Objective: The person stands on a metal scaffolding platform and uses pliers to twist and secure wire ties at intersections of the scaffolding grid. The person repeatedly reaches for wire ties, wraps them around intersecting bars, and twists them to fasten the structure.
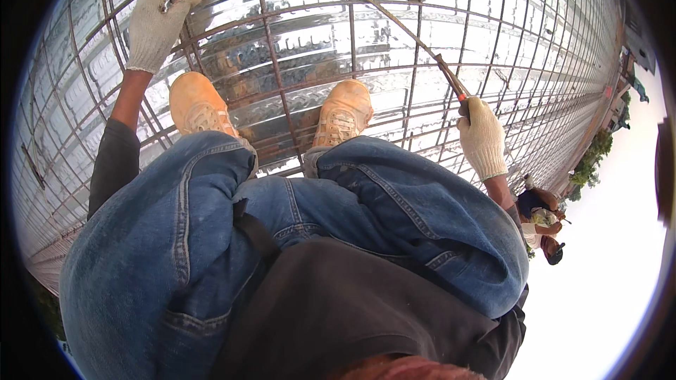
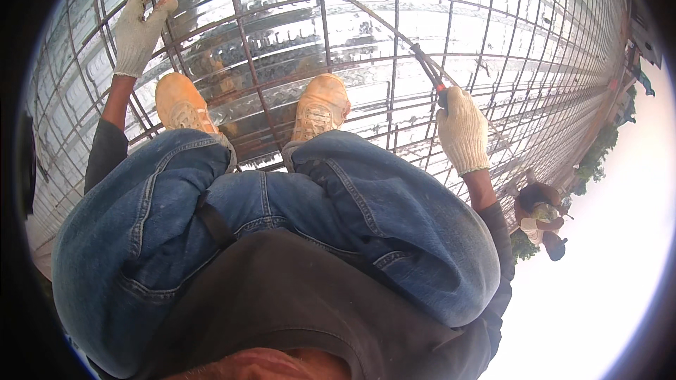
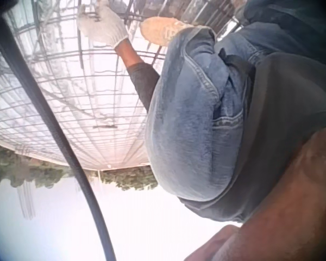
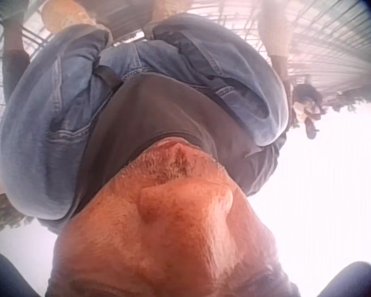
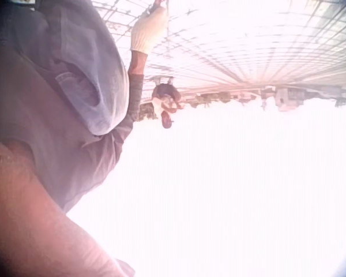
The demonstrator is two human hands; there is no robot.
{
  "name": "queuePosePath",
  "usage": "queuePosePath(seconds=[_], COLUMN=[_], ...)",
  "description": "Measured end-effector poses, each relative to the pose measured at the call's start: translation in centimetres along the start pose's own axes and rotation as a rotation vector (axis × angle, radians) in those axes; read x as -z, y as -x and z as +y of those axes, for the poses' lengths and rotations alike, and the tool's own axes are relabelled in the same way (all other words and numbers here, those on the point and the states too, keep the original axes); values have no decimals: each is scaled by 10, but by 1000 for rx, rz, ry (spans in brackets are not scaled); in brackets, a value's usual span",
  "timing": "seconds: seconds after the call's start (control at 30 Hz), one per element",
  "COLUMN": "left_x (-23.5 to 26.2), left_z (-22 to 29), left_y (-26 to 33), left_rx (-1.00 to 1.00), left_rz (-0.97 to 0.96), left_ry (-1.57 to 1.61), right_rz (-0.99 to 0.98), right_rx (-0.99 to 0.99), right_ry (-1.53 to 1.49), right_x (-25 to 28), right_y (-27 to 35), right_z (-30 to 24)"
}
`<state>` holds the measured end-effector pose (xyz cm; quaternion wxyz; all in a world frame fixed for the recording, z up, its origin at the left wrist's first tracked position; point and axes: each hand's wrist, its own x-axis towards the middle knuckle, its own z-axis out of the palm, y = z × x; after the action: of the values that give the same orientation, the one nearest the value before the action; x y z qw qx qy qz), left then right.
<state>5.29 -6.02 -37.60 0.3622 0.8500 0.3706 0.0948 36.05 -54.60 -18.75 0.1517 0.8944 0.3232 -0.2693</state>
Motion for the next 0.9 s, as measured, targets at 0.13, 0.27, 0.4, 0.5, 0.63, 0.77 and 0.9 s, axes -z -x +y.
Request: queuePosePath(seconds=[0.13,0.27,0.4,0.5,0.63,0.77,0.9], left_x=[-8,-19,-13,-17,-19,-16,-18], left_z=[-34,-35,2,-3,-3,1,-5], left_y=[-2,-1,5,7,7,7,7], left_rx=[-91,-234,-214,-207,-202,-198,-200], left_rz=[146,226,216,231,251,256,267], left_ry=[83,-2,-46,-47,-25,-22,-21], right_rz=[-87,-120,-190,-248,-283,-318,-313], right_rx=[56,27,-54,-78,-77,-38,14], right_ry=[30,54,19,-11,-14,52,57], right_x=[-1,2,13,15,26,37,37], right_y=[-19,-23,-25,-32,-37,-39,-44], right_z=[-1,0,-10,-10,-16,-20,-17])
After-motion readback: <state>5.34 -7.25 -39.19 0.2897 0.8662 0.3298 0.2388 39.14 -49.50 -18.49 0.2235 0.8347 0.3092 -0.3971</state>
